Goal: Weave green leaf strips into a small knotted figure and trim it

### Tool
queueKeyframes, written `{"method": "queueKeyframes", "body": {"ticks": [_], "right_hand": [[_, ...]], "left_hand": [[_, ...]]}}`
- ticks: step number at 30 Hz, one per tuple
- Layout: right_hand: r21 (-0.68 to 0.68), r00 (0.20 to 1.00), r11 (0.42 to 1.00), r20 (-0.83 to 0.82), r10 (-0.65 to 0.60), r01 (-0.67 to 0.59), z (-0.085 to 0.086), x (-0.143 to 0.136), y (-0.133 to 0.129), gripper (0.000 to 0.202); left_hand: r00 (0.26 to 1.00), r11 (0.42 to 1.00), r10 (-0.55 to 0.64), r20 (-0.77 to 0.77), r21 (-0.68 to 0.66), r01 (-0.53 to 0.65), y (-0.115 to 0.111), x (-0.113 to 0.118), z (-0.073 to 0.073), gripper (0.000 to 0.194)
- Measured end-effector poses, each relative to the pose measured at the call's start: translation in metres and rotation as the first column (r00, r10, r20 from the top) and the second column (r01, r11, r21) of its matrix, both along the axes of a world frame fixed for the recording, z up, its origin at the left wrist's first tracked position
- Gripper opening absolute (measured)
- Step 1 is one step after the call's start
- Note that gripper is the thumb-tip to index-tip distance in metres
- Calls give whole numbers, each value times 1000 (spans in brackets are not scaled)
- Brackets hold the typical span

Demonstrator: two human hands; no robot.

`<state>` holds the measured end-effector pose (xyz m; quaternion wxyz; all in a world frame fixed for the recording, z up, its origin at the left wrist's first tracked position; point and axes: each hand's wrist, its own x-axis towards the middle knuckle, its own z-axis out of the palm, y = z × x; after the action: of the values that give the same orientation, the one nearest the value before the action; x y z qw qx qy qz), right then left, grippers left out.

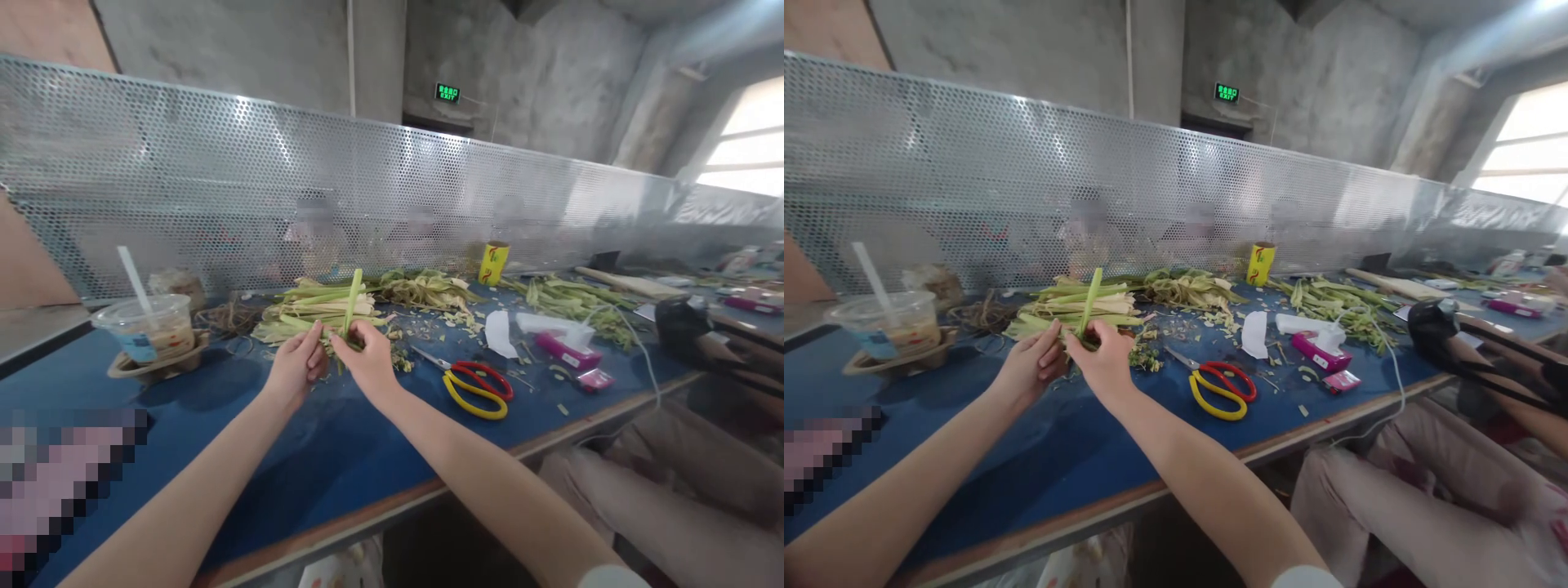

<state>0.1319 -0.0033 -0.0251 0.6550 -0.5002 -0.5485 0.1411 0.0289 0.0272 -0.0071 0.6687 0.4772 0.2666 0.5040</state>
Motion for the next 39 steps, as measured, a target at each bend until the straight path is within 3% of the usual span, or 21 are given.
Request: {"method": "queueKeyframes", "body": {"ticks": [6,12,16,24,30,35,39], "right_hand": [[-10,973,993,-201,116,-120,-5,3,13,13],[41,884,966,-397,249,-254,-7,-5,11,16],[86,814,933,-465,347,-349,-3,-7,5,13],[114,730,877,-510,455,-466,3,-9,2,17],[101,691,820,-486,535,-564,6,-5,-1,20],[76,665,771,-458,590,-632,5,-5,4,25],[59,658,751,-441,610,-657,8,-5,2,21]], "left_hand": [[999,993,22,48,-115,-17,-3,3,-1,41],[990,980,46,133,-200,-18,-7,0,12,27],[987,978,48,152,-209,-15,-7,-2,19,31],[988,978,2,156,-204,30,-2,-13,25,37],[997,998,18,69,57,-22,-1,-12,17,24],[987,988,147,63,-60,-143,-1,-10,18,20],[980,981,186,72,-62,-182,-3,-11,22,24]]}}
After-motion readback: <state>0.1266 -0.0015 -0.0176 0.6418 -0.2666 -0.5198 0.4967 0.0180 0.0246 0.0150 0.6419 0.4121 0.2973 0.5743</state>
